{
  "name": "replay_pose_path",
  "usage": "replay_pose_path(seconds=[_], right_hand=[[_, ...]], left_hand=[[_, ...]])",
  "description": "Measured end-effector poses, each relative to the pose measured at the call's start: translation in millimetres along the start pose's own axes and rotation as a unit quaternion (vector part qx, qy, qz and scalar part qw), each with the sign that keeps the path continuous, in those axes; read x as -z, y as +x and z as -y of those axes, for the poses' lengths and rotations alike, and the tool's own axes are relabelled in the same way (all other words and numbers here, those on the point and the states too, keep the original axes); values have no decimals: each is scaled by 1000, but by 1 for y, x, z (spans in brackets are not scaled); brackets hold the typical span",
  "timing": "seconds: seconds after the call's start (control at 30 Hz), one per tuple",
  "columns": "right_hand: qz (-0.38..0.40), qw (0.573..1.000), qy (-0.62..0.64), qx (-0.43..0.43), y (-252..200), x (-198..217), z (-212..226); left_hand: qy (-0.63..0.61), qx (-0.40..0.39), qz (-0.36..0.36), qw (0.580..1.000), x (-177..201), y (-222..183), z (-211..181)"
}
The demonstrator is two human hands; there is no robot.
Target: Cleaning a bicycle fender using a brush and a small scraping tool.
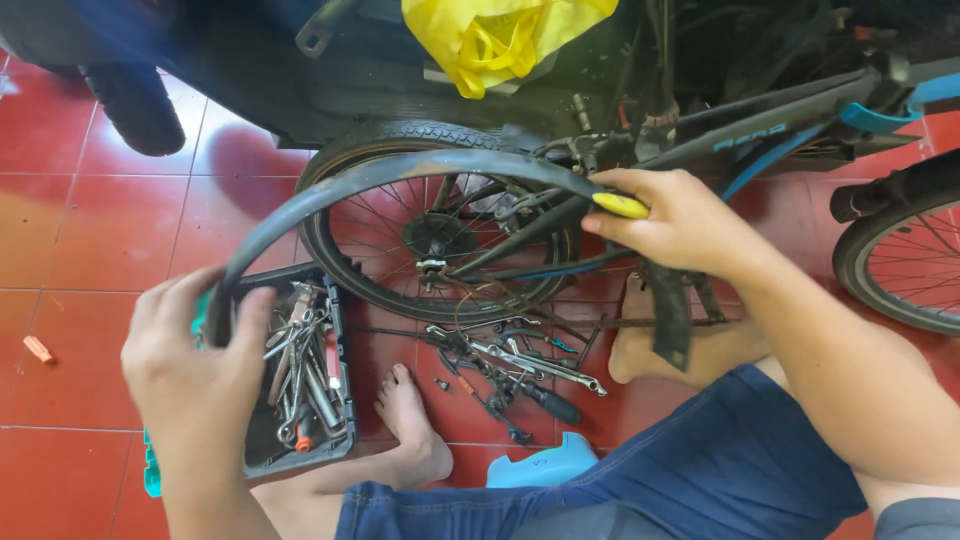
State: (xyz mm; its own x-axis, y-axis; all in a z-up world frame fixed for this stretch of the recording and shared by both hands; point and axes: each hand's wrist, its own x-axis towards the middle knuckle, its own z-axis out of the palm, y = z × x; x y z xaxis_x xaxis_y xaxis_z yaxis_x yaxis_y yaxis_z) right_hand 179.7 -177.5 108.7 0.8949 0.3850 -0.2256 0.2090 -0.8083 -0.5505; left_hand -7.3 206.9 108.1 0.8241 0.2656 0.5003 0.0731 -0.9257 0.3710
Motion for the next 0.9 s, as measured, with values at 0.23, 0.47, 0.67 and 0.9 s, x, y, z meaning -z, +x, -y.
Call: replay_pose_path(seconds=[0.23,0.47,0.67,0.9], right_hand=[[-127,977,72,154,-27,-63,-17],[-179,945,142,234,-43,-141,11],[-68,931,116,338,-63,-165,24],[16,927,220,304,-53,-92,70]], left_hand=[[-189,302,120,927,-12,-35,-32],[-763,225,-86,600,-82,-58,-96],[-716,452,-216,486,-66,-47,-85],[-732,336,-232,545,-47,-45,-72]])
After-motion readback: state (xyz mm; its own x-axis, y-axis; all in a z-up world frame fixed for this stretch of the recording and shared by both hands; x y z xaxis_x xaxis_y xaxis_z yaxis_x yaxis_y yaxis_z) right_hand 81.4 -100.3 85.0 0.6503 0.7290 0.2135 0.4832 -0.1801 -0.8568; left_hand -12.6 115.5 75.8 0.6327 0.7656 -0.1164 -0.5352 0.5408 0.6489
